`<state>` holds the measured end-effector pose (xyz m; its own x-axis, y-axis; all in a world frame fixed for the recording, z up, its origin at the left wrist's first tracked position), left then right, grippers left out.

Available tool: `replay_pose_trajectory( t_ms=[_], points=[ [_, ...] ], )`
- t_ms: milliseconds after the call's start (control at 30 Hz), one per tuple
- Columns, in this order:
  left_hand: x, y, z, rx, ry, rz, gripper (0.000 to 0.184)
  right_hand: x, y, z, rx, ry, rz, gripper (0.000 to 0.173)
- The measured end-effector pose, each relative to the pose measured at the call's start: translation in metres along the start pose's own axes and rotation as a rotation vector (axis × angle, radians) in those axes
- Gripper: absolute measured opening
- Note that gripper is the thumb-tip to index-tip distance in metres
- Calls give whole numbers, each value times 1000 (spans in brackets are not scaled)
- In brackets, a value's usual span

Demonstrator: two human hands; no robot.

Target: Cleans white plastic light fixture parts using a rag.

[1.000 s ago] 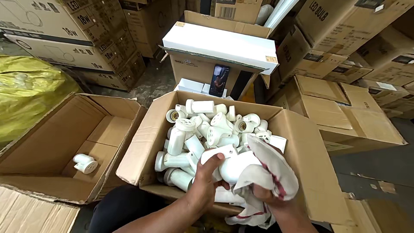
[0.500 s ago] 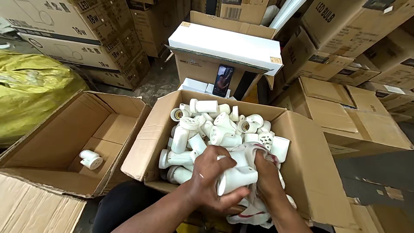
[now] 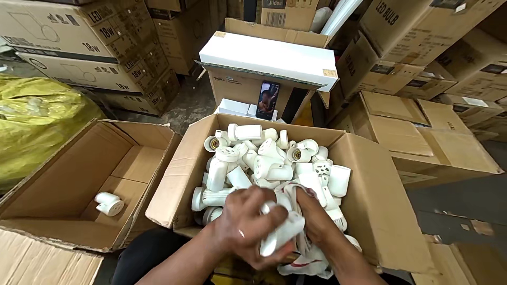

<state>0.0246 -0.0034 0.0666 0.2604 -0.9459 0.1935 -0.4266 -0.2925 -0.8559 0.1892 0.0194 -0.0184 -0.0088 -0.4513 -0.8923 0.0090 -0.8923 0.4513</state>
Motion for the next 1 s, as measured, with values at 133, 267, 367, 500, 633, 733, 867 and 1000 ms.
replay_pose_trajectory(
  t_ms=[133,267,367,500,633,733,867,1000],
  points=[
    [-20,15,2,159,172,-179,88,-14,3,-9,105,-198,-126,36],
    [-44,36,32,461,725,-768,105,-40,32,-22,366,-61,-548,32],
    [-36,54,50,676,923,-1031,77,-35,38,-2,249,126,-730,23],
    [-30,49,38,657,617,-993,53,-22,36,11,247,406,-911,64],
    [-3,40,43,328,489,-592,30,-25,38,1,340,341,-816,37],
    [-7,50,53,222,428,-419,80,-43,28,-12,270,382,-238,38],
    [-14,58,59,301,490,-814,72,-30,33,-3,384,294,-503,31],
    [-18,58,56,425,556,-879,74,-18,36,13,376,416,-852,49]
  ],
)
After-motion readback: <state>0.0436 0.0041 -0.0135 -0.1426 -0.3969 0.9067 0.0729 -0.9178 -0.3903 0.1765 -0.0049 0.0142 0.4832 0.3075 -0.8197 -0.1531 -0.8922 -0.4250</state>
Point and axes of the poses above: each hand's wrist, its own y-axis away from the middle knuckle, its own z-axis out of the palm, x = y × z, the point moved 8 cm from there along -y, towards the middle knuckle, and after that the axes turned 8 degrees about z, right-handed, at the moved point
